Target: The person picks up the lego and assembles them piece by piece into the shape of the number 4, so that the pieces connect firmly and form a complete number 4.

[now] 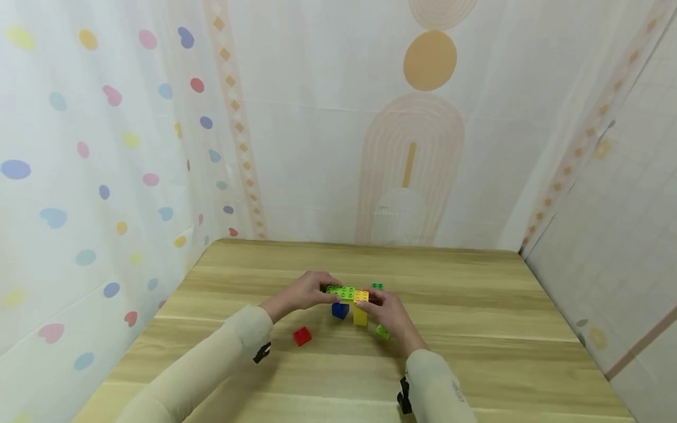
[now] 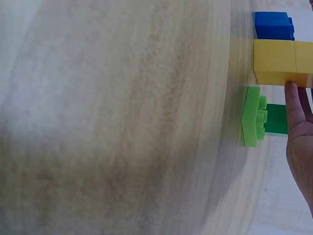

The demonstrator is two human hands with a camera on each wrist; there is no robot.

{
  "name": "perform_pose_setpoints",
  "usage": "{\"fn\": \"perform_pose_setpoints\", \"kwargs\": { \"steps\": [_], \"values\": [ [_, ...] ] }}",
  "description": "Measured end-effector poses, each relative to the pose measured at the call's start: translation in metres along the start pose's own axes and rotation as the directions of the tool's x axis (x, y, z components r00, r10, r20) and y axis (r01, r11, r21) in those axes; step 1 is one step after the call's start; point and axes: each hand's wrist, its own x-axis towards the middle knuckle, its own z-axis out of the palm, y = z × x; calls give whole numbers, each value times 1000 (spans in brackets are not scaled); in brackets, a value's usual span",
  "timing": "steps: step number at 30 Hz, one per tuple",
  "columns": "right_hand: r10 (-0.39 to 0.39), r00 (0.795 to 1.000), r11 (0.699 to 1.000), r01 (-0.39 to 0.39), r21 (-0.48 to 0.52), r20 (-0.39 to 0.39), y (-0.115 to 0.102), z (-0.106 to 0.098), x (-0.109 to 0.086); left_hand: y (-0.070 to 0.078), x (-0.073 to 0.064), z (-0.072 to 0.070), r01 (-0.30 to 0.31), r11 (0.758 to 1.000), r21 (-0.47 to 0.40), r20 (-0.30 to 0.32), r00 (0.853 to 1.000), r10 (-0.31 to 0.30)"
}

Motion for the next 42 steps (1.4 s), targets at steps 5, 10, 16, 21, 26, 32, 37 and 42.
{"fn": "perform_pose_setpoints", "kwargs": {
  "steps": [5,10,16,21,26,32,37,42],
  "values": [
    [13,1000,1000,-13,-2,-10,-2,-3,-2,4,0,2,11,1000,5,1,1000,-11],
    [21,1000,1000,-21,14,0,-4,-3,-5,3,-1,6,19,1000,2,-14,1000,-19],
    [10,1000,1000,-10,6,3,0,-2,-4,3,-4,9,30,999,-21,-40,999,-30],
    [9,1000,1000,-9,2,4,3,-2,-7,1,-6,14,22,1000,-14,-45,999,-23],
    [-4,1000,1000,3,8,15,2,-1,-8,-1,-8,15,19,1000,-9,-57,998,-20],
    [-3,1000,999,2,38,26,1,1,-6,-4,-13,9,21,1000,-1,-49,999,-21],
    [5,1000,1000,-5,25,12,0,3,-4,-11,-21,0,2,1000,30,-75,997,0],
    [10,1000,1000,-10,5,12,-1,3,-7,-22,-35,-8,-11,999,41,-106,994,16]
  ]
}}
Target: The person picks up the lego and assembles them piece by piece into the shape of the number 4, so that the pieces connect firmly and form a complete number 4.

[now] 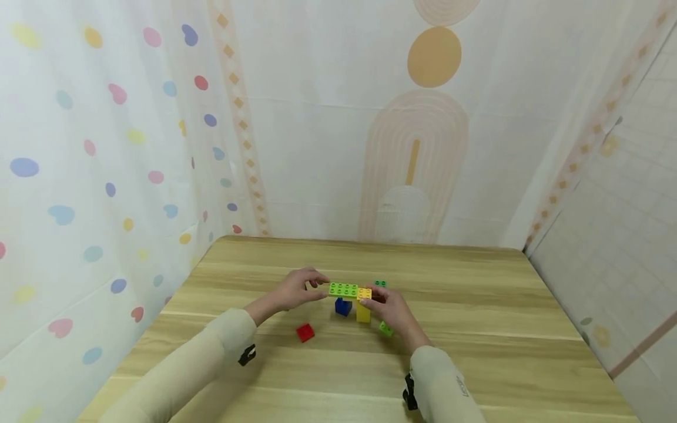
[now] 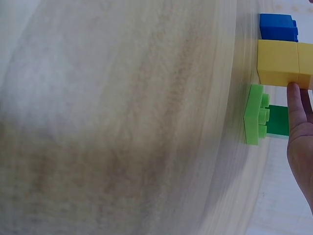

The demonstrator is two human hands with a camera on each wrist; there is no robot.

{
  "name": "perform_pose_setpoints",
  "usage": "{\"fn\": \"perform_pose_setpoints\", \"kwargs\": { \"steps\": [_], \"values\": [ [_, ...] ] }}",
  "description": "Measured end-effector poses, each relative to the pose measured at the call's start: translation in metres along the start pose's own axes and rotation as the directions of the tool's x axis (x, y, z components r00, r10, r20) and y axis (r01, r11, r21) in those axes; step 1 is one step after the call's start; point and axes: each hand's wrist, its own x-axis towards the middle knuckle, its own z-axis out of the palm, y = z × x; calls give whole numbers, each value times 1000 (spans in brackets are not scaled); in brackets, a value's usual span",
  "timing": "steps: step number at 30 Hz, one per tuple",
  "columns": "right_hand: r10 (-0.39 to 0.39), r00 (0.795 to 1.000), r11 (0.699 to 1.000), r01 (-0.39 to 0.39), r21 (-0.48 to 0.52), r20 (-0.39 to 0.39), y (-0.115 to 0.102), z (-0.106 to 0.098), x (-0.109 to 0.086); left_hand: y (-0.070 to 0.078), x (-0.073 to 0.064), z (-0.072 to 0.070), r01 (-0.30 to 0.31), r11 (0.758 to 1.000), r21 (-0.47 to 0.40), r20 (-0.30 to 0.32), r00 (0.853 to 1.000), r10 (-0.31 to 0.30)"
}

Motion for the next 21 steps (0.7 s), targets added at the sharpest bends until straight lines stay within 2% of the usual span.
{"fn": "perform_pose_setpoints", "kwargs": {
  "steps": [4,9,13,18,21],
  "values": [
    [-1,1000,1000,1,-11,8,0,0,-1,-13,-11,-7,-20,1000,9,-15,1000,20],
    [2,1000,1000,-2,-19,18,0,-2,-1,-23,-24,-11,9,1000,-20,-15,1000,-9],
    [7,1000,1000,-7,-22,16,-1,-3,-1,-26,-36,-10,7,999,-35,-12,1000,-7],
    [6,1000,1000,-6,-25,22,0,-2,1,-29,-51,-5,-26,999,-25,-36,999,25],
    [2,1000,1000,-2,-20,19,1,-1,2,-30,-58,0,-16,999,-28,-51,999,14]
  ]
}}
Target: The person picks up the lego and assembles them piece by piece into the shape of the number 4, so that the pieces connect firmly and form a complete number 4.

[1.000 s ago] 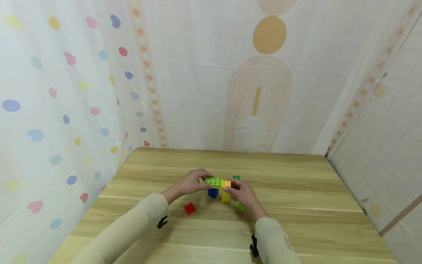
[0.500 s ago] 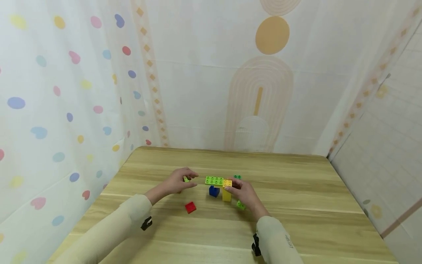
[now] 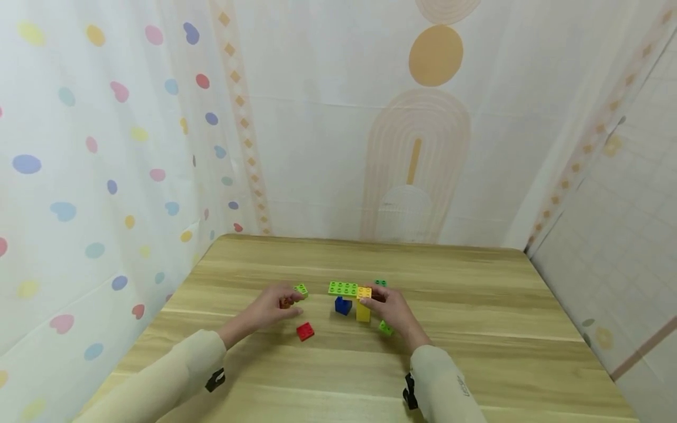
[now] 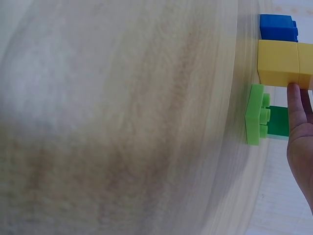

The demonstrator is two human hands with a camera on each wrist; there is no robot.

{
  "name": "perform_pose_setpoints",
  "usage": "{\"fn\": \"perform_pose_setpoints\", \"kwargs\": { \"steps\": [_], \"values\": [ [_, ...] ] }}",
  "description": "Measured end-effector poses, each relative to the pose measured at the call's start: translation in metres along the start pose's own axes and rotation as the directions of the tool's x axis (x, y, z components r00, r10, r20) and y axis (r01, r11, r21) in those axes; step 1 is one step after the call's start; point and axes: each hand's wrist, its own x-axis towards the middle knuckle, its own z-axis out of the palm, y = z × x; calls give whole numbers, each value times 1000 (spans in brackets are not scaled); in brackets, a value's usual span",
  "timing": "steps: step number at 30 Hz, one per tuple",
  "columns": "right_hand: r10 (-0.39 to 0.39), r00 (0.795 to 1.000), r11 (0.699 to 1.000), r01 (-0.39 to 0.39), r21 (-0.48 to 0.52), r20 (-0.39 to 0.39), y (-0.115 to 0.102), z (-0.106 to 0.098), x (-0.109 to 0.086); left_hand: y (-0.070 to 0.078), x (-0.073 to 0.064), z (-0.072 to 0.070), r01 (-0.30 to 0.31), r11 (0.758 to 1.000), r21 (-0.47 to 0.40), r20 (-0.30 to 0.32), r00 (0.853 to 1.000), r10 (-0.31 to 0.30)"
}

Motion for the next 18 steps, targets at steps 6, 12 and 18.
{"fn": "perform_pose_setpoints", "kwargs": {
  "steps": [6,12,18],
  "values": [
    [-13,1000,1000,13,11,-6,1,1,0,-3,-12,11,63,997,-40,-8,998,-64],
    [-6,1000,1000,6,3,-10,0,1,-2,-7,-21,17,74,996,-43,-28,997,-75],
    [-6,1000,1000,6,7,-5,0,0,-2,-11,-30,23,213,968,-135,-36,975,-219]
  ]
}}
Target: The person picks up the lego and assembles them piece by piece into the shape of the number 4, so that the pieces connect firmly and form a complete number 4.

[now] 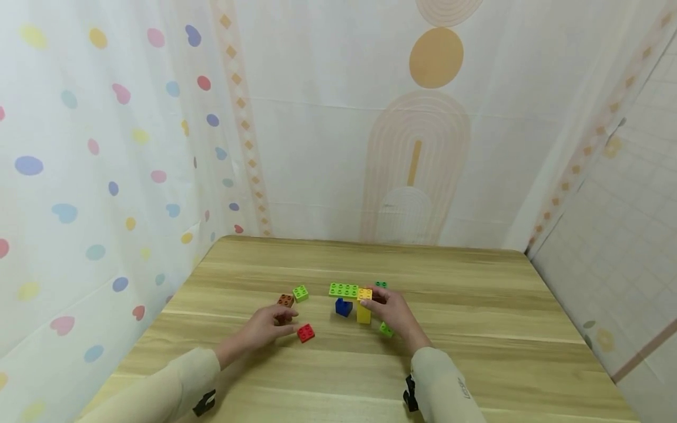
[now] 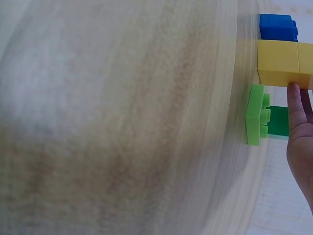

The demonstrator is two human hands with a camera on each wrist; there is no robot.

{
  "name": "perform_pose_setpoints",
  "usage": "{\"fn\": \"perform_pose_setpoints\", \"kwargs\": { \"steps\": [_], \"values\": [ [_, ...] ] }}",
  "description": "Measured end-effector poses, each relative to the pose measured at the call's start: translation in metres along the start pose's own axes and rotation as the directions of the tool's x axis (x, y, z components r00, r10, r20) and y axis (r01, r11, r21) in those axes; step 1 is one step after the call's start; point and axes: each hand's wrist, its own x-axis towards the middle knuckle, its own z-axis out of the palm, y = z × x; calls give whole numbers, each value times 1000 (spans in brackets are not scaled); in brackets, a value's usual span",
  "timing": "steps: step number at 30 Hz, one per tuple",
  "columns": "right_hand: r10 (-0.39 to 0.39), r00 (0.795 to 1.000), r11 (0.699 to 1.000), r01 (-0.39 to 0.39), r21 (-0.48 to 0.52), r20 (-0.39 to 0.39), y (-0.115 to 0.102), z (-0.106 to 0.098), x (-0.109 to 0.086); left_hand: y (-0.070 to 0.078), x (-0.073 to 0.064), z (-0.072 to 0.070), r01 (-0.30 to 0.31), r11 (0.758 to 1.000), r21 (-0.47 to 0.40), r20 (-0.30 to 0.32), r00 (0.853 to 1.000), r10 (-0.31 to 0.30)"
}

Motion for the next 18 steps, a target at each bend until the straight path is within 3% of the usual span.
{"fn": "perform_pose_setpoints", "kwargs": {
  "steps": [3,9,18],
  "values": [
    [13,1000,1000,-13,0,2,0,0,1,-1,-2,3,58,997,-53,-25,998,-59],
    [7,1000,1000,-7,-2,5,0,-1,1,1,-4,10,84,992,-99,-48,995,-89],
    [-4,1000,1000,4,3,5,1,0,1,6,-9,20,91,994,-54,-76,993,-95]
  ]
}}
